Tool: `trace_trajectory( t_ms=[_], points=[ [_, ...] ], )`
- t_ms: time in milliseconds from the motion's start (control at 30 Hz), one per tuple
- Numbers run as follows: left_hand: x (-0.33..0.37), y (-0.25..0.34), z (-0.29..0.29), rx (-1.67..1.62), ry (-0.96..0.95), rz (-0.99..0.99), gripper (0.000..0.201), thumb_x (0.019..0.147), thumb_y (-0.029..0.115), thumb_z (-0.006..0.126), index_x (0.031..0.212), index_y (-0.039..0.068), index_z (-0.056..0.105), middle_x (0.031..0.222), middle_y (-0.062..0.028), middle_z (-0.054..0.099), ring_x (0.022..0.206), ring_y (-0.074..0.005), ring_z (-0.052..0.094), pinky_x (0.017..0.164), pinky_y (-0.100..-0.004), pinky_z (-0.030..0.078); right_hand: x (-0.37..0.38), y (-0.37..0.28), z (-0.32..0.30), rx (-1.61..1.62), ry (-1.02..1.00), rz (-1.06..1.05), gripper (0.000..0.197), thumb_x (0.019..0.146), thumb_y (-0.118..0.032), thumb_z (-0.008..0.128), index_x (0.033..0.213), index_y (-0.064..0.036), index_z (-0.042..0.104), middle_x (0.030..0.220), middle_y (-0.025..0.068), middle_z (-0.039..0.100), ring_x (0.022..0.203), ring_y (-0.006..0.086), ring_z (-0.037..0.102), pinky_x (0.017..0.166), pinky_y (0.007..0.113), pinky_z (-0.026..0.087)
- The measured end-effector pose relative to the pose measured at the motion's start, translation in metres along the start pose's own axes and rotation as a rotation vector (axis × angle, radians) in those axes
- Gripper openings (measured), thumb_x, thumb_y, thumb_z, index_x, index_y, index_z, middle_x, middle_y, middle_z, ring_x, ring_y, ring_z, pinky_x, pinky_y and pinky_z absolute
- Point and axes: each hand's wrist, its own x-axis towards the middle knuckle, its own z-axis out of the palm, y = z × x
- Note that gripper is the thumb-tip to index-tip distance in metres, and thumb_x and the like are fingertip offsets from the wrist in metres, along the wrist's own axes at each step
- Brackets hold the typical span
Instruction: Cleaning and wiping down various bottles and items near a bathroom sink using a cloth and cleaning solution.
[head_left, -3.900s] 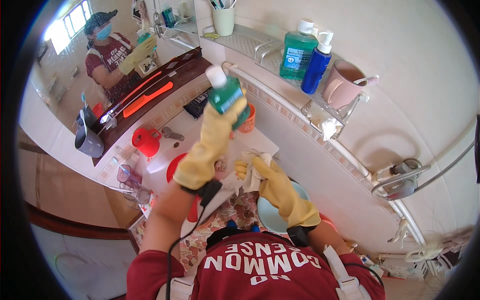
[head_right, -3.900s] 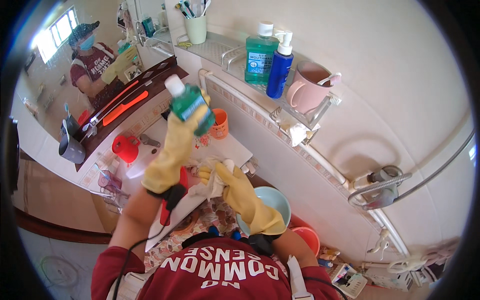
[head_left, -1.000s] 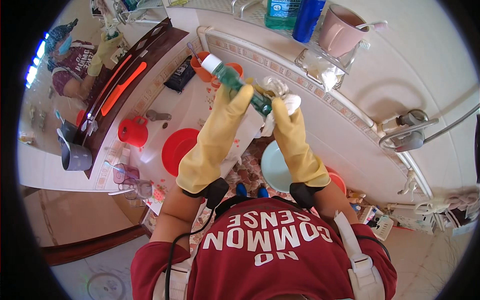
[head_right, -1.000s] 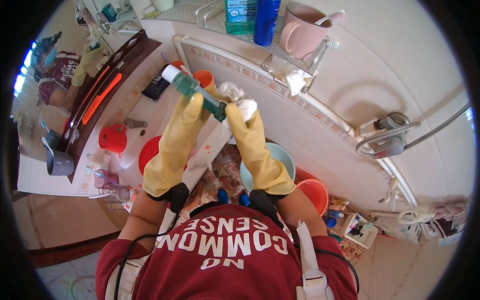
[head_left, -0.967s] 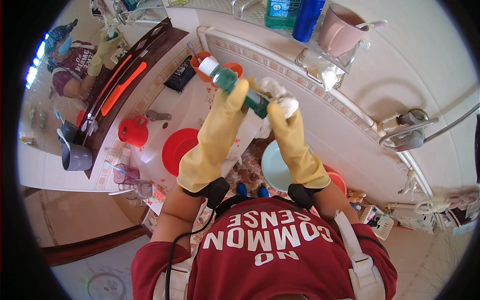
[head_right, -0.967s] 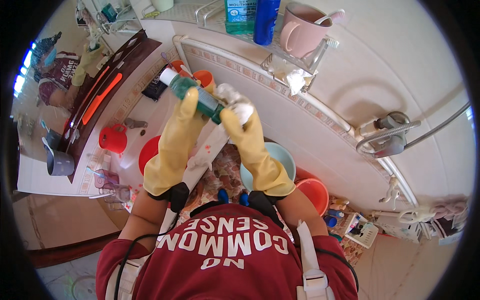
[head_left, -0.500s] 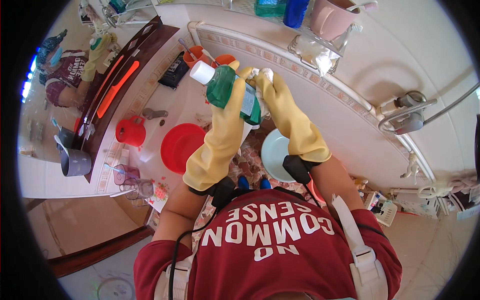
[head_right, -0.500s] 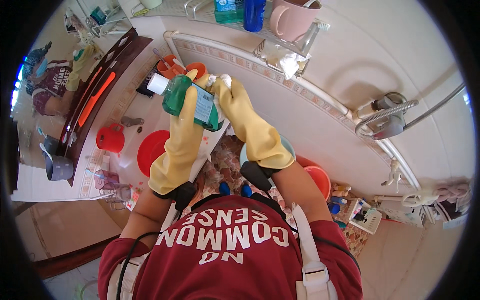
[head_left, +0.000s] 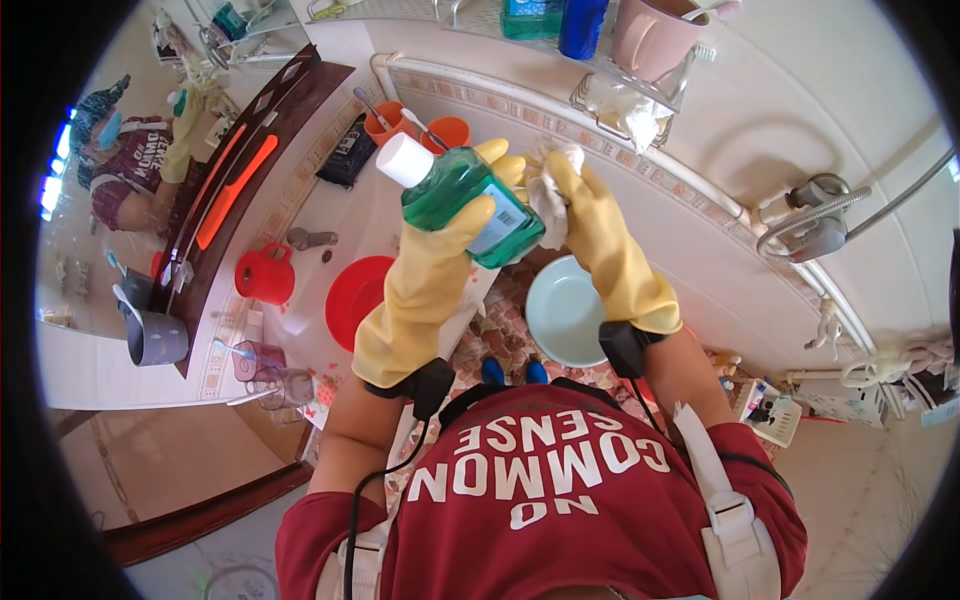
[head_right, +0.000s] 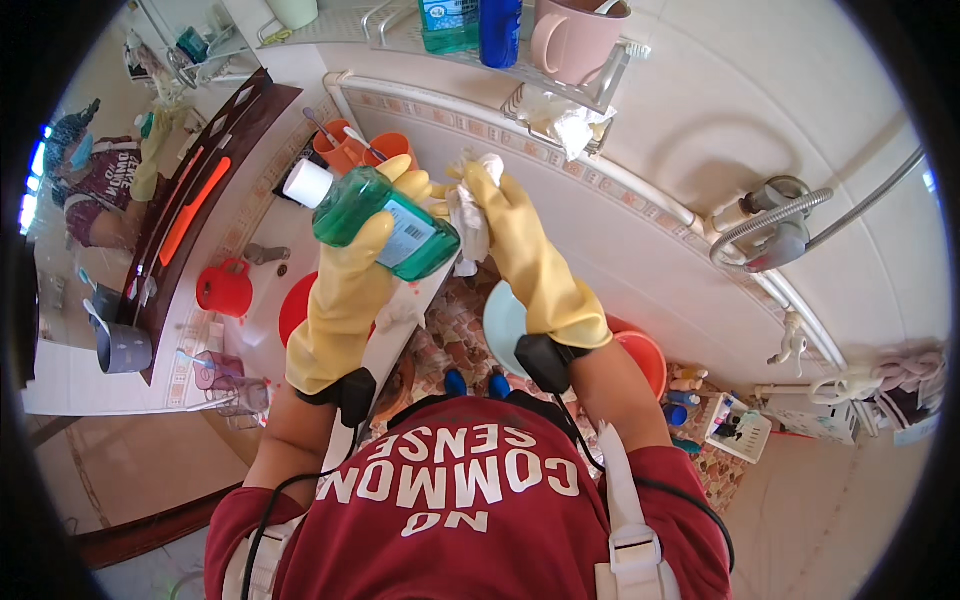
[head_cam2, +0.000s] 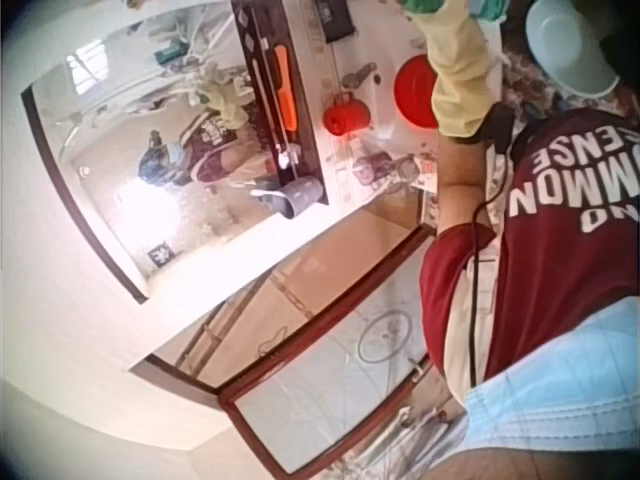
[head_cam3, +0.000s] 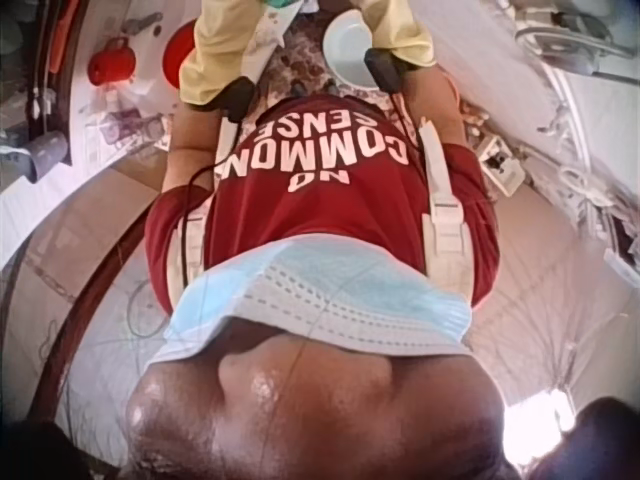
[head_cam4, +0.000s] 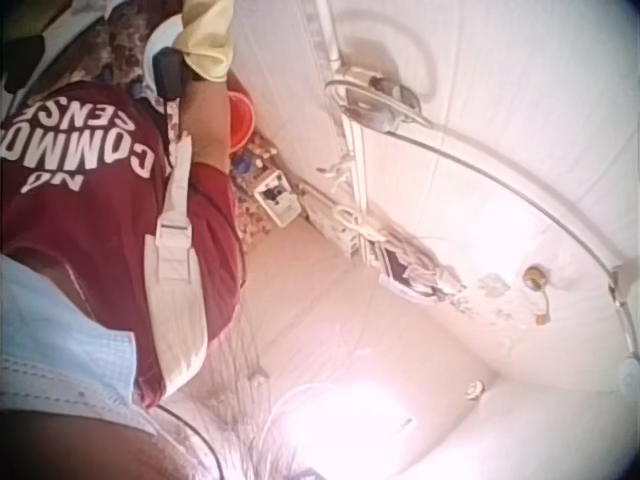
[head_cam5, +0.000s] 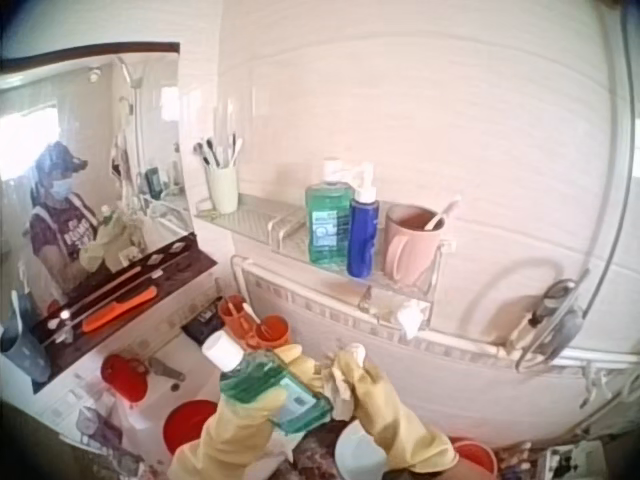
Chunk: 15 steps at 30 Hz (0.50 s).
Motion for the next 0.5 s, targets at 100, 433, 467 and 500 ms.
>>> trace_trajectory(
  t_ms=[100,433,467,500],
  points=[
    [0.008,-0.014,-0.017,0.0,-0.019,0.134,0.072,0.091,0.029,0.076,0.146,-0.007,0.047,0.14,-0.0207,0.06,0.126,-0.0291,0.061,0.107,-0.0461,0.051,-0.017,-0.014,0.003,0.213,-0.106,0.051,0.04,0.105,-0.03,0.058,0.13,0.0011,0.057,0.104,0.011,0.067,0.095,0.019,0.063,0.088,0.031,0.051],
    [0.009,-0.003,-0.027,0.125,-0.439,0.084,0.072,0.084,0.027,0.085,0.141,-0.005,0.057,0.14,-0.0206,0.063,0.151,-0.0336,0.035,0.121,-0.0504,0.033,0.005,-0.009,0.013,-0.092,-0.134,0.184,0.031,0.106,-0.024,0.057,0.127,-0.0021,0.062,0.108,0.0086,0.069,0.091,0.0164,0.065,0.078,0.03,0.053],
    [0.005,0.001,-0.03,0.135,-0.428,0.091,0.071,0.084,0.027,0.085,0.14,-0.005,0.057,0.141,-0.0201,0.063,0.152,-0.0343,0.034,0.122,-0.0515,0.031,0.003,-0.004,0.008,-0.09,-0.14,0.187,0.031,0.106,-0.024,0.057,0.127,-0.0021,0.062,0.108,0.0086,0.069,0.091,0.0164,0.065,0.078,0.03,0.053],
    [0.006,0.002,-0.031,0.136,-0.422,0.101,0.07,0.084,0.026,0.085,0.14,-0.005,0.057,0.142,-0.0196,0.062,0.152,-0.0351,0.034,0.123,-0.0526,0.028,-0.001,-0.011,0.005,0.029,-0.096,0.22,0.03,0.106,-0.023,0.056,0.127,-0.0022,0.062,0.109,0.009,0.069,0.092,0.0164,0.066,0.078,0.031,0.054]
  ],
)
